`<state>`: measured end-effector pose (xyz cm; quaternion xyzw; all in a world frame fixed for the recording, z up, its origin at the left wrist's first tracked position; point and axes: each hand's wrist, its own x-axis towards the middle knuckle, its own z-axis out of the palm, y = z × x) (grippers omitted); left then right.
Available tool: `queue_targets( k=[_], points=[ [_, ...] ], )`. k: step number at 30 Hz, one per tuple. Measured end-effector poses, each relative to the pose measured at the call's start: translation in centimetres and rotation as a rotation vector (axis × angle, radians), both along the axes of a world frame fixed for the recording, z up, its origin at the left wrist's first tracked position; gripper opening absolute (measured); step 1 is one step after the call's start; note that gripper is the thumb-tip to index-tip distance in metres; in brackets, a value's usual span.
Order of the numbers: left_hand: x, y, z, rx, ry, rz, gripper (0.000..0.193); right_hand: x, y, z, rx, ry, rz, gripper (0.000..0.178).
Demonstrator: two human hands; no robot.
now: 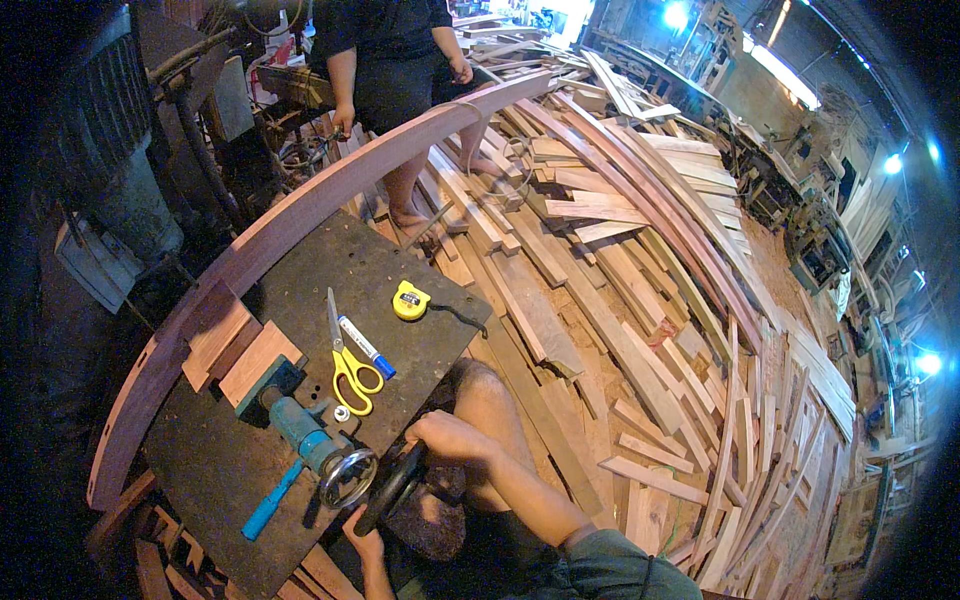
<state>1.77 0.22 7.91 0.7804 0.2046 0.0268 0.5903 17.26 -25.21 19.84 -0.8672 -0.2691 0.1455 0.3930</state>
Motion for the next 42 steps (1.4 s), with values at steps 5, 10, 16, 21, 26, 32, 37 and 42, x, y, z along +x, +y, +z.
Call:
queue_targets(
  k=[5,10,16,21,26,32,37,42],
  points=[
    [0.1,0.1,-0.3,0.006,-0.002,-0.030,0.022,-0.3,-0.2,-0.1,0.041,0.001,-0.020,0.009],
    [0.0,0.2,-1.2,0.045,-0.025,-0.010,0.021,-0.5,-0.2,0.7,0.045,0.000,-0.039,0.009],
    [0.2,0.0,-0.1,0.031,-0.010,-0.028,0.020,-0.4,0.0,1.3,-0.018,0.006,-0.045,0.008],
    [0.1,0.3,-0.5,-0.008,0.013,-0.051,0.021,-0.5,0.1,1.8,-0.068,0.005,-0.064,0.008],
    [0.3,0.1,-0.3,-0.014,0.004,-0.033,0.021,-0.3,0.1,2.0,-0.056,0.009,-0.048,0.007],
    [0.1,0.1,-0.3,0.005,-0.066,-0.024,0.023,-0.2,0.2,1.9,-0.010,-0.004,-0.045,0.012],
    [0.2,0.3,-0.1,0.013,-0.029,-0.055,0.022,-0.3,0.0,0.9,0.031,-0.015,-0.034,0.012],
    [-0.2,0.0,-0.7,0.020,-0.094,-0.031,0.020,-0.3,-0.1,0.7,0.031,-0.035,-0.039,0.007]
  ],
)
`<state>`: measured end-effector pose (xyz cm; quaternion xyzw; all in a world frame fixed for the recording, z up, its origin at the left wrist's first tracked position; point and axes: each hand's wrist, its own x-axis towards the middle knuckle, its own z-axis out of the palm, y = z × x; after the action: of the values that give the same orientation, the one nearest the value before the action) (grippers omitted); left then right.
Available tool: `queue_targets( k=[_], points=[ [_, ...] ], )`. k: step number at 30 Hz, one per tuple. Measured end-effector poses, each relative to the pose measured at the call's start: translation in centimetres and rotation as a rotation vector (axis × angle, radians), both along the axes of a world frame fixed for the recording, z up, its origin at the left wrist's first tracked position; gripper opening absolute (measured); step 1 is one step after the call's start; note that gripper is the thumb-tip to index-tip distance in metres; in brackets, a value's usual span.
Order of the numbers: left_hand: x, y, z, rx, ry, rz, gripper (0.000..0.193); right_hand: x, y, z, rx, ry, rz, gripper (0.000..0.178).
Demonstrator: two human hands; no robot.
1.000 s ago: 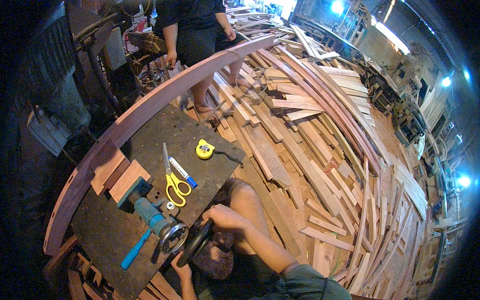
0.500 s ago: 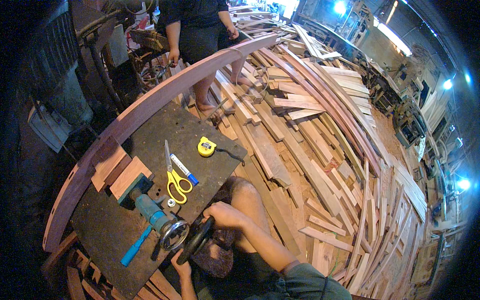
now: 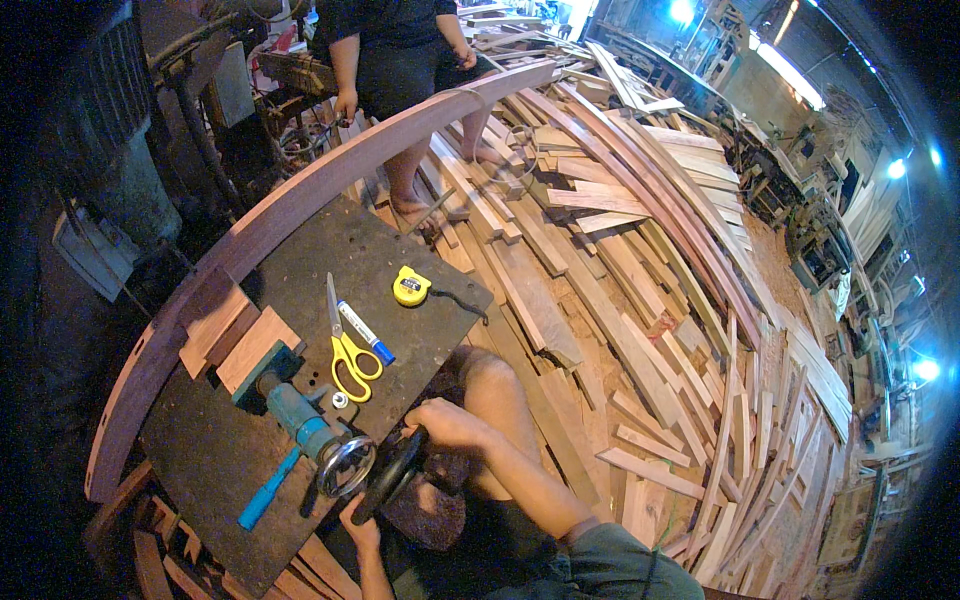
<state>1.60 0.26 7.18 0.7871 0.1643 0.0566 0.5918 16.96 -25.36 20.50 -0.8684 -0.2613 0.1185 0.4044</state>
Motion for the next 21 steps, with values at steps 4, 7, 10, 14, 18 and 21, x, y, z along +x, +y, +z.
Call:
queue_targets(
  k=[4,7,10,14,18,21],
  points=[
    [0.1,-0.7,0.1,-0.020,-0.097,0.045,0.016,0.3,0.0,-0.5,-0.055,0.021,-0.017,0.012],
    [0.4,-1.0,0.9,-0.058,-0.068,0.060,0.020,0.4,0.0,-1.8,0.002,-0.024,-0.004,0.016],
    [0.4,0.4,0.1,-0.036,-0.016,-0.114,0.008,-0.5,1.0,-0.2,-0.058,0.023,-0.090,0.010],
    [0.6,0.1,1.0,-0.044,0.044,-0.137,0.010,-0.7,1.5,1.8,-0.115,0.098,-0.079,0.012],
    [0.1,0.7,-0.5,0.020,0.084,-0.099,0.020,-0.5,2.0,1.2,-0.137,0.045,-0.104,0.011],
    [0.0,0.2,-0.7,-0.001,0.014,-0.077,0.022,-0.4,1.7,0.8,-0.086,-0.003,-0.101,0.009]
  ],
)
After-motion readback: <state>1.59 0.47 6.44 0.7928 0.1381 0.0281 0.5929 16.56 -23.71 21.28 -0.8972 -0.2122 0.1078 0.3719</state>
